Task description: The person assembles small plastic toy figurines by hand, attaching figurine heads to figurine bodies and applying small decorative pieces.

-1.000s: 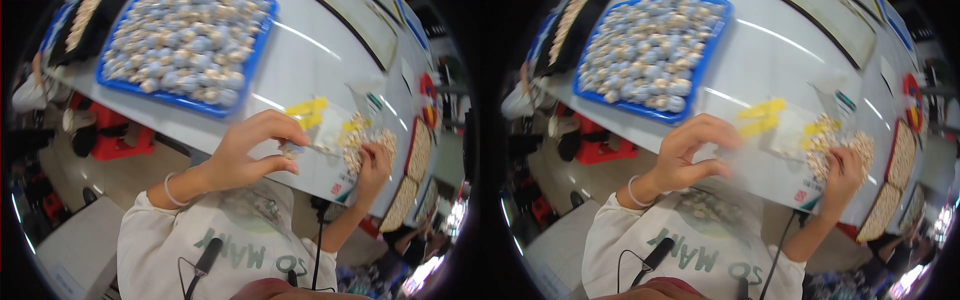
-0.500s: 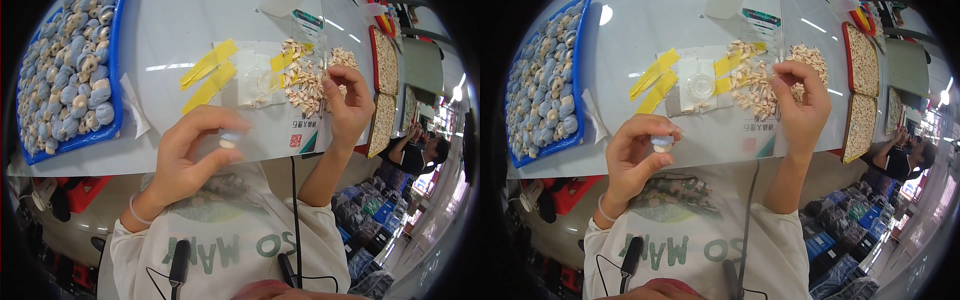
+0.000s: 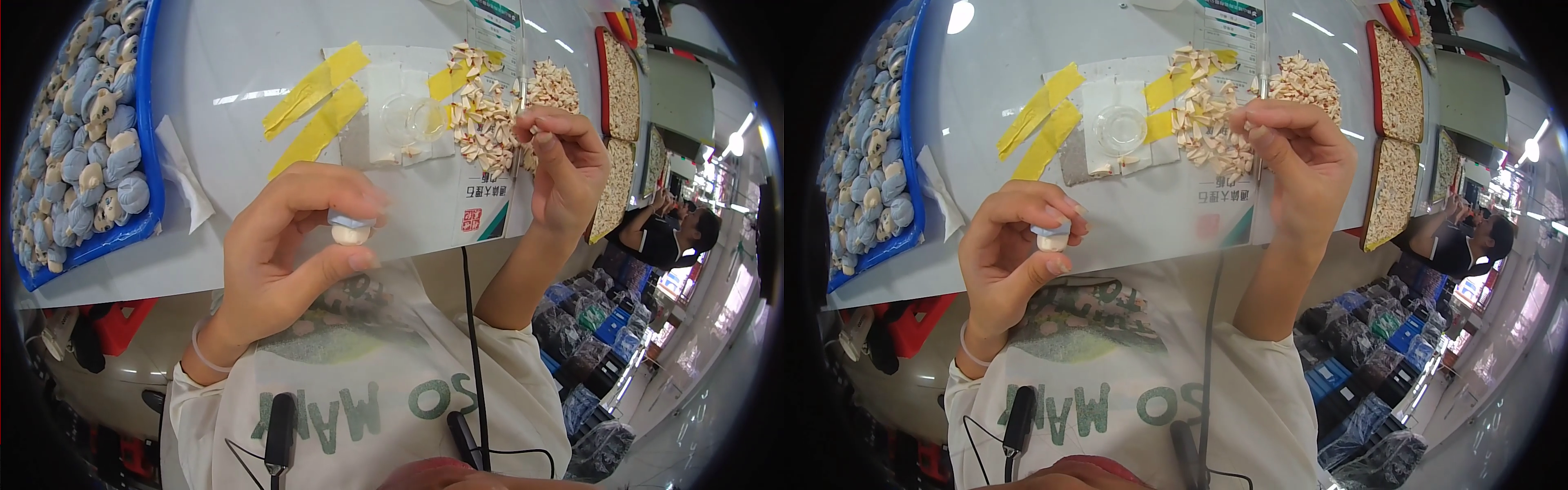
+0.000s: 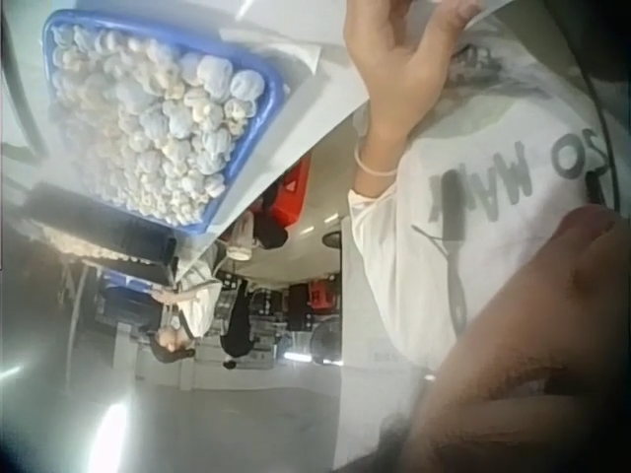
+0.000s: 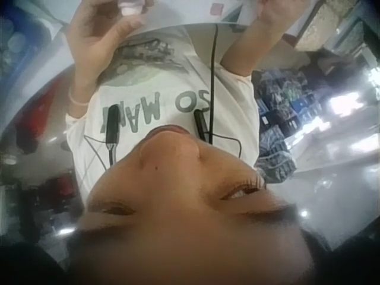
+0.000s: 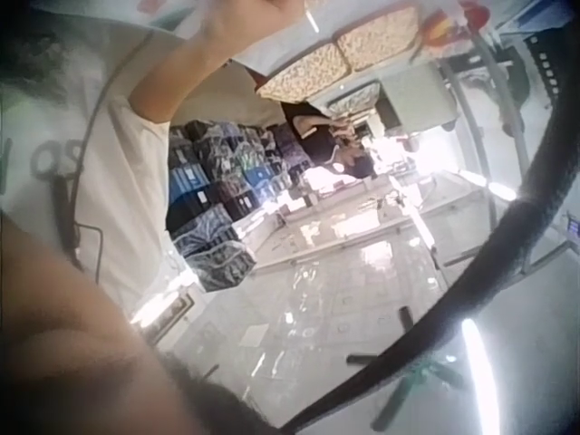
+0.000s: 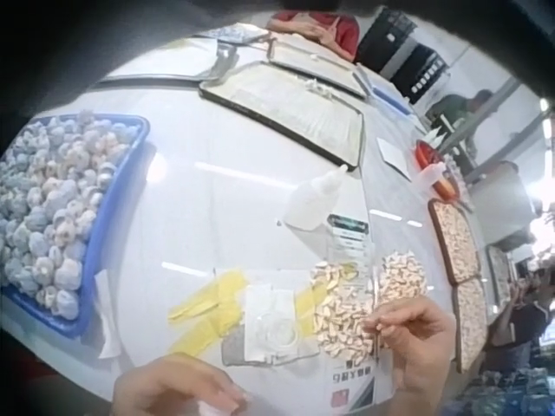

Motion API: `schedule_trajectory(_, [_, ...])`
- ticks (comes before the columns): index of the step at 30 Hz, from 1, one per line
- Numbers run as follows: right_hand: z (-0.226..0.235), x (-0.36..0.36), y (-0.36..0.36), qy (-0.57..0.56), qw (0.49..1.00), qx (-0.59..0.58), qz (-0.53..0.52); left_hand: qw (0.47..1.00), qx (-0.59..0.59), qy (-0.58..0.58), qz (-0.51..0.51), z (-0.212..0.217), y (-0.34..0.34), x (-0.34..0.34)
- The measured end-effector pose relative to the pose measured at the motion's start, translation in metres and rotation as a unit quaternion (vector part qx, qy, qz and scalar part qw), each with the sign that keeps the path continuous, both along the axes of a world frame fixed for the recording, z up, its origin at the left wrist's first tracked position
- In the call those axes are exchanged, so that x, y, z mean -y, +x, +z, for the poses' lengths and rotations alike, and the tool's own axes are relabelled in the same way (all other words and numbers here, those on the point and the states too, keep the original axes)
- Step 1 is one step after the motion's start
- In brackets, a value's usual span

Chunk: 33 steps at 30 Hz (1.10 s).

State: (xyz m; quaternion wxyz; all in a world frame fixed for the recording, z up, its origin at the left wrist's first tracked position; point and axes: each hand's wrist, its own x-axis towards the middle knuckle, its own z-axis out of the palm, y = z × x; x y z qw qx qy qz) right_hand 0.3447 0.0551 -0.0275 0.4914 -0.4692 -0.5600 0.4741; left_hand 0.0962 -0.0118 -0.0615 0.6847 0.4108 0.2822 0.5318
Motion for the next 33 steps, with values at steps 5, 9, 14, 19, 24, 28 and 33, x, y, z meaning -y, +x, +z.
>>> schedule_trajectory(5, [-0.001, 0.004, -0.001, -0.009, 0.992, -0.107, 0.061, 1.0, 0.009, -0.004, -0.004, 0.001, 0.0, 0.001])
schedule_trajectory(9, [-0.003, 0.005, -0.006, 0.001, 0.987, -0.127, 0.102, 1.0, 0.014, -0.001, -0.012, -0.001, -0.002, 0.0])
schedule_trajectory(14, [-0.004, -0.001, -0.011, 0.053, 0.992, -0.08, 0.083, 0.999, 0.001, -0.032, 0.018, 0.003, 0.003, 0.001])
schedule_trajectory(19, [0.006, -0.001, -0.022, 0.012, 0.999, -0.019, 0.038, 0.999, -0.018, 0.019, 0.022, -0.002, -0.001, -0.005])
schedule_trajectory(24, [0.011, -0.005, -0.032, 0.023, 0.998, 0.046, 0.028, 0.995, 0.049, -0.073, 0.053, 0.004, 0.002, -0.002])
schedule_trajectory(28, [0.014, -0.007, -0.037, 0.04, 0.996, 0.078, 0.019, 0.986, 0.099, -0.126, 0.044, 0.005, -0.001, -0.004])
schedule_trajectory(33, [0.018, -0.01, -0.046, 0.047, 0.991, 0.124, 0.016, 0.966, 0.145, -0.215, 0.009, 0.009, -0.007, -0.004])
